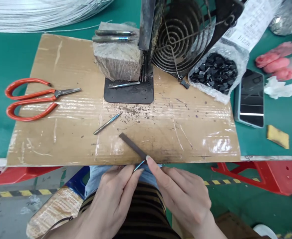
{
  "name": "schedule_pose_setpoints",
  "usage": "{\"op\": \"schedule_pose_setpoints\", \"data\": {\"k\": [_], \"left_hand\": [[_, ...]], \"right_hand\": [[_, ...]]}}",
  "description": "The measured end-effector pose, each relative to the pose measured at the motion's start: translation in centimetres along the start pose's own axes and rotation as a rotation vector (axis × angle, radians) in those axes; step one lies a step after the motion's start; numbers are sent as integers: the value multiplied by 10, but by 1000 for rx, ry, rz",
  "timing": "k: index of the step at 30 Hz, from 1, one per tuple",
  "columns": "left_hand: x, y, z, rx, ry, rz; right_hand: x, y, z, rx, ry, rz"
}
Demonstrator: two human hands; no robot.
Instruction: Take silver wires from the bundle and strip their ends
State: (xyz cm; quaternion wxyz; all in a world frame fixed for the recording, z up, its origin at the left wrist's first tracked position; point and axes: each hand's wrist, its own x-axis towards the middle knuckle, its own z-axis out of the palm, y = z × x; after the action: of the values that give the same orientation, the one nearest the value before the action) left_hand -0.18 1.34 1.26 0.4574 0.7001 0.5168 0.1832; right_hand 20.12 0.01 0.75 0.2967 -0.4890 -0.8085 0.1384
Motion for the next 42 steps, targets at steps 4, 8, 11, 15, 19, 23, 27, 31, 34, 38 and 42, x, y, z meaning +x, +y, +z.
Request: {"op": "schedule_pose_setpoints", "data": {"k": [4,8,11,15,19,23,27,31,34,38,42], "left_hand": [[1,3,-2,-80,-34,-30],[0,2,0,-82,4,-50],[0,1,0,-60,21,-22],[2,1,-1,-35,57,25],[2,1,0,-77,50,-1],[0,-1,0,-104,18,-37],[1,-2,0,-110,14,-24],[2,-1,0,-59,50,-2],[2,-1,1,-4,43,11],[2,-1,2,126,80,82],[1,1,1,200,107,95]], "right_hand": [[-2,0,-3,3,-13,-2],[-18,-3,-13,-15,-82,-24],[-32,-6,-18,9,-56,9],[-24,-5,-11,0,-21,12],[-12,-3,-4,-8,-8,2],[-28,-7,-10,14,3,40],[-27,-7,-8,8,25,51],[-17,-4,-7,10,-13,19],[-24,-4,-13,27,-29,18],[-25,-5,-13,17,19,30],[-16,-5,-7,18,-1,22]]}}
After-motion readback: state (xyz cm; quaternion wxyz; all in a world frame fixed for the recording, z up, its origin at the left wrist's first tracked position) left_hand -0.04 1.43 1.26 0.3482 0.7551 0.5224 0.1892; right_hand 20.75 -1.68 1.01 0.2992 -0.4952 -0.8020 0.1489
